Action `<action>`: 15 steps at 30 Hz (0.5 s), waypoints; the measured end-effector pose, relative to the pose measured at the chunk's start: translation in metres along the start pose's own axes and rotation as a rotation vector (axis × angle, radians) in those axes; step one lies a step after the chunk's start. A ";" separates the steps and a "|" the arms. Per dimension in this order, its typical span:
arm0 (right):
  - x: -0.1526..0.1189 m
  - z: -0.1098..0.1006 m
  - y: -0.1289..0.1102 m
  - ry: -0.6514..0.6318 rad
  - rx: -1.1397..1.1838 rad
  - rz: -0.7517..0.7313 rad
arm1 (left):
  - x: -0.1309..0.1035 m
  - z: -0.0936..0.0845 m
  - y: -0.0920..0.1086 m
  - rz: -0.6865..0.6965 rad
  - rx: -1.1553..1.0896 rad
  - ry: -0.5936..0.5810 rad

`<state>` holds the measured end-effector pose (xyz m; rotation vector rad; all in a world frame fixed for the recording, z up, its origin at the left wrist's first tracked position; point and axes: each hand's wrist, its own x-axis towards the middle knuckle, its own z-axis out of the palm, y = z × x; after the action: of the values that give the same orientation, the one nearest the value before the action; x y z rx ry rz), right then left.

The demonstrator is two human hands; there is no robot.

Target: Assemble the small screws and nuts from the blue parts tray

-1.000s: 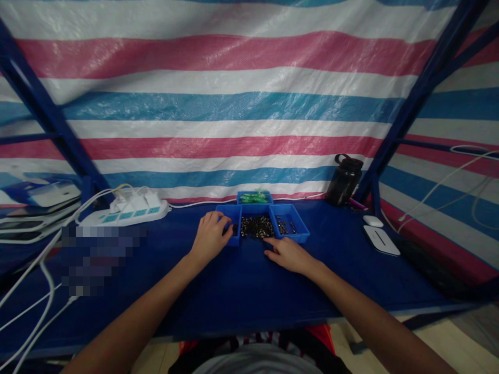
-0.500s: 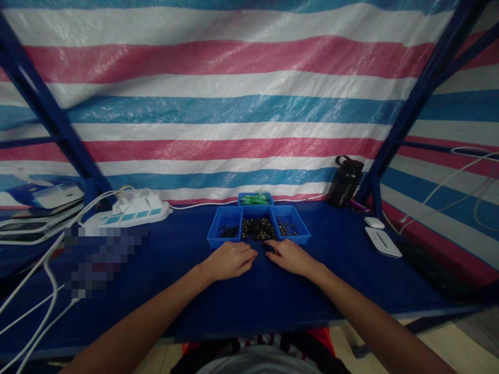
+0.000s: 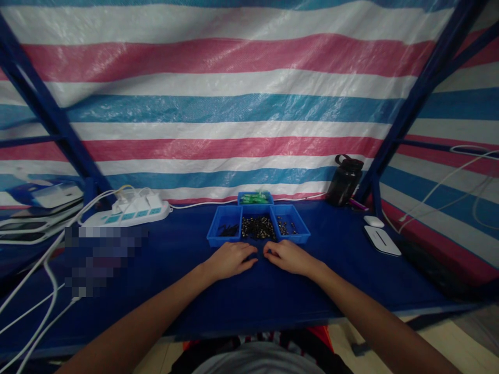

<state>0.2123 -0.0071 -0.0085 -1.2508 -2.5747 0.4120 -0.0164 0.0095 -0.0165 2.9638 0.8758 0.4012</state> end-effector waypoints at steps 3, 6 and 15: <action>-0.001 0.001 -0.004 0.010 0.028 -0.064 | 0.000 0.001 0.001 0.029 -0.008 0.014; -0.002 0.002 -0.007 0.012 0.059 -0.090 | 0.001 0.000 0.002 0.063 0.005 0.024; -0.001 0.004 -0.007 0.002 0.077 -0.103 | 0.002 0.000 0.006 0.100 -0.019 0.060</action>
<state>0.2066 -0.0128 -0.0097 -1.0864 -2.5818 0.4835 -0.0120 0.0055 -0.0154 3.0009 0.7266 0.5018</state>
